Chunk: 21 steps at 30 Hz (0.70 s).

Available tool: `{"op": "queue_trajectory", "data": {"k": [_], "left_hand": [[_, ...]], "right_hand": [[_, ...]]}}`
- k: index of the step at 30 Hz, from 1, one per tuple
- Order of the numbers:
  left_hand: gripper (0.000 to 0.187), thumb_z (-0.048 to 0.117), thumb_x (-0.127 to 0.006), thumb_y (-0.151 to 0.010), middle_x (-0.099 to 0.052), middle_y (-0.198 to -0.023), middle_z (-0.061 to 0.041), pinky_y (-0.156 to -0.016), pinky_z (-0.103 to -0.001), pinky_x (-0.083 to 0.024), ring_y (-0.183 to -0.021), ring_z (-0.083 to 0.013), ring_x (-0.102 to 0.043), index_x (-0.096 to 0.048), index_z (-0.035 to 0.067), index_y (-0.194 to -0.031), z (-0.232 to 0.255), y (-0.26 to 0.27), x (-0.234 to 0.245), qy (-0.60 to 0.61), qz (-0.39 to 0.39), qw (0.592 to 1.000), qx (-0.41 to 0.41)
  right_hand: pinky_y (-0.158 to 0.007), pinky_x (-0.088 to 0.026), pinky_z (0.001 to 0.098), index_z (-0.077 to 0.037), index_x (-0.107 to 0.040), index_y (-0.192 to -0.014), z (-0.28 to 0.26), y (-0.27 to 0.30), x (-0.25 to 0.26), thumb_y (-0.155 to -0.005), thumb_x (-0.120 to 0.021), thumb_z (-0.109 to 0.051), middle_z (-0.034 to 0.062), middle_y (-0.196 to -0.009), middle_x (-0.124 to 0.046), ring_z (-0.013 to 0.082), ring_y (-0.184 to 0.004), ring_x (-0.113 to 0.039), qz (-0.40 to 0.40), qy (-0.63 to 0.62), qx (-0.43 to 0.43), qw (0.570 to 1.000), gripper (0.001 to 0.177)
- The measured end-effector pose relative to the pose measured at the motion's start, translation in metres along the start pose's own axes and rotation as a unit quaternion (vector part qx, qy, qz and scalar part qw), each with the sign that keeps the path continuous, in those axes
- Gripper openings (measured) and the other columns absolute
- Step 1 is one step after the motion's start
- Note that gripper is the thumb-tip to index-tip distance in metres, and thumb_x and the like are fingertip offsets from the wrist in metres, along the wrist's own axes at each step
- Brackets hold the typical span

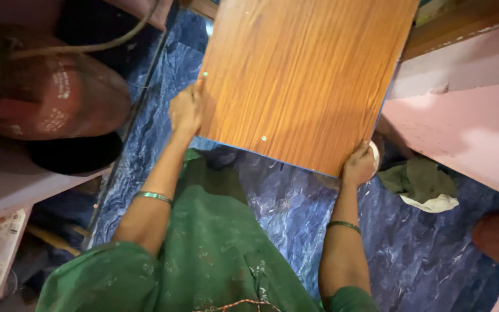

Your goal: The person carries a small wooden table across a room with blue marble flooring, navigating around a bed and other furniture. The person holds the table with both hands and walks from one area to another, eventually placing it near a doorway.

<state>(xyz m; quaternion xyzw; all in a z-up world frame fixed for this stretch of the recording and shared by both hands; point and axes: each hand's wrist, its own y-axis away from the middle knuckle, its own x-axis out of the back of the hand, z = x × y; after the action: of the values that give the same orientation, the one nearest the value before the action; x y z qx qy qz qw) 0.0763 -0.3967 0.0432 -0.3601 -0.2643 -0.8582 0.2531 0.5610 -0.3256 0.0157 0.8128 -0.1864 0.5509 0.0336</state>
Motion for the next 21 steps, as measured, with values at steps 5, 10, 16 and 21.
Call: {"op": "queue_trajectory", "data": {"k": [5,10,16,21], "left_hand": [[0.068,0.065,-0.034,-0.102,-0.069,-0.110,-0.029,-0.093,-0.056,-0.049,-0.107,-0.0509,-0.063,-0.074,0.012,-0.118,-0.025,0.021,-0.002,0.027,-0.002,0.999,0.042],[0.063,0.062,-0.039,-0.102,-0.068,-0.111,-0.030,-0.095,-0.054,-0.048,-0.110,-0.0508,-0.062,-0.073,0.014,-0.124,-0.046,0.042,-0.003,0.053,0.012,0.994,0.092],[0.059,0.059,-0.040,-0.103,-0.069,-0.108,-0.029,-0.086,-0.058,-0.050,-0.102,-0.0523,-0.064,-0.075,0.014,-0.120,-0.035,0.032,-0.002,0.010,0.014,0.992,0.128],[0.055,0.055,-0.042,-0.105,-0.071,-0.098,-0.029,-0.080,-0.061,-0.050,-0.094,-0.0535,-0.065,-0.073,0.011,-0.111,-0.050,0.027,0.024,-0.002,0.050,0.997,0.060]], "right_hand": [[-0.074,-0.049,0.0542,-0.003,-0.073,-0.102,-0.019,-0.008,0.007,-0.107,-0.045,-0.046,0.0243,-0.093,-0.071,0.0457,-0.083,-0.066,-0.032,-0.029,-0.012,0.999,0.051],[-0.073,-0.050,0.0519,-0.003,-0.074,-0.107,-0.002,-0.008,-0.007,-0.107,-0.049,-0.047,0.0239,-0.094,-0.072,0.0444,-0.084,-0.067,-0.010,-0.014,0.029,0.999,0.050],[-0.092,-0.053,0.0447,-0.010,-0.064,-0.129,0.029,-0.020,-0.014,-0.104,-0.052,-0.053,0.0101,-0.118,-0.071,0.0284,-0.109,-0.068,-0.230,-0.364,-0.270,0.861,0.051],[-0.099,-0.048,0.0498,-0.015,-0.049,-0.147,0.012,0.021,-0.015,-0.098,-0.050,-0.053,0.0049,-0.143,-0.060,0.0272,-0.129,-0.058,-0.290,-0.484,-0.356,0.745,0.061]]}}
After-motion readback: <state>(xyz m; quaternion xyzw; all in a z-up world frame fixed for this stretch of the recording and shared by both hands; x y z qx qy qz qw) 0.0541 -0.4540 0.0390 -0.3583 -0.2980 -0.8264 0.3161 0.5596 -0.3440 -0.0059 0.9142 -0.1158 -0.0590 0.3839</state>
